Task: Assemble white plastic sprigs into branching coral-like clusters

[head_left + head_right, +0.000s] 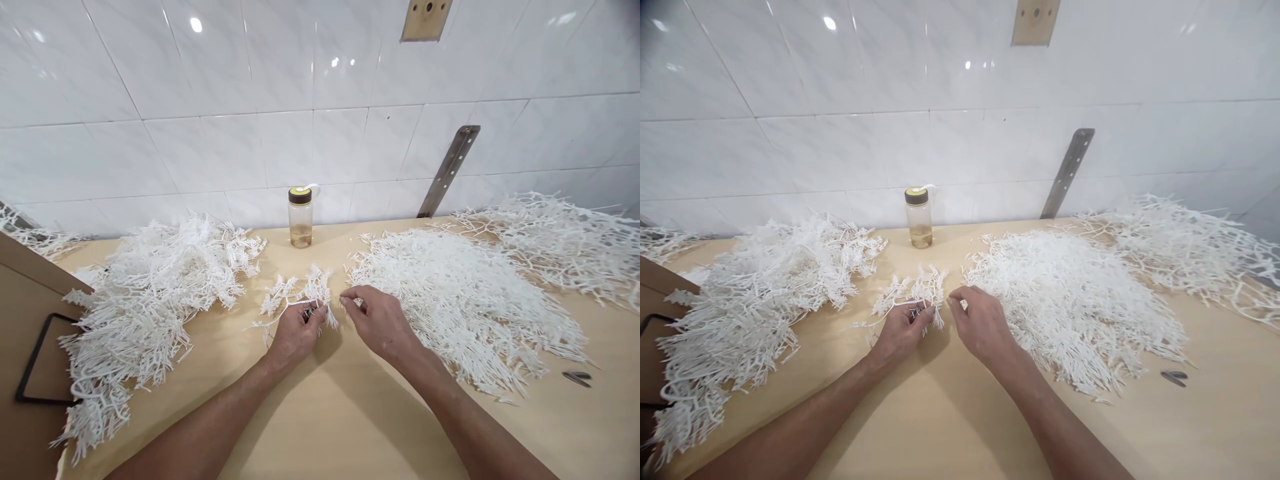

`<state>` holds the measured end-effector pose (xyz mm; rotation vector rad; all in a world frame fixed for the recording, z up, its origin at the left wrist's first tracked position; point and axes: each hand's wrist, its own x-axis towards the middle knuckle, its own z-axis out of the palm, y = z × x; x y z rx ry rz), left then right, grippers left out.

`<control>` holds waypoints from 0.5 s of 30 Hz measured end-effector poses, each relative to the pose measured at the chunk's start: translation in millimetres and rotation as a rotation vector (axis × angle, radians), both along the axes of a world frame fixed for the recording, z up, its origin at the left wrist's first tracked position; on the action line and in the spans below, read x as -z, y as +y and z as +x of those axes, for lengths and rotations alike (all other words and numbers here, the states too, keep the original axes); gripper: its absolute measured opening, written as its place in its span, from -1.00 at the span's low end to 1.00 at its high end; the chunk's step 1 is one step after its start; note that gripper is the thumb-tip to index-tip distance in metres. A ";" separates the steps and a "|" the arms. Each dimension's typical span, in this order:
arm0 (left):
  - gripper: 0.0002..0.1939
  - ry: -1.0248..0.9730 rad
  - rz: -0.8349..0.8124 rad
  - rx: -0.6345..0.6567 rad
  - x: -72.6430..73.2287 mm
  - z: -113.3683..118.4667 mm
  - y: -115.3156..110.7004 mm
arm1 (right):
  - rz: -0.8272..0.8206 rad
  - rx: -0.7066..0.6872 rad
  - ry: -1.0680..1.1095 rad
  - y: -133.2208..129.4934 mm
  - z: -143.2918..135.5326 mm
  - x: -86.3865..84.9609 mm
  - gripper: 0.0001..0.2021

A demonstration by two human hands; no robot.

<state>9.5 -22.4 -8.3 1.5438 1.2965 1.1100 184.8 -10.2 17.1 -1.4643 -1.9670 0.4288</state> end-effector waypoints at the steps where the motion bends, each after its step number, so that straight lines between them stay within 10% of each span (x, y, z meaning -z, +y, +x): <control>1: -0.66 0.012 0.002 -0.005 -0.1 0.2 -0.5 | -0.046 -0.022 0.042 -1.7 -3.5 0.5 -0.79; 15: -0.66 0.194 0.003 0.007 -5.6 3.2 0.2 | 0.072 -0.101 -0.031 -5.3 -13.0 10.5 -0.88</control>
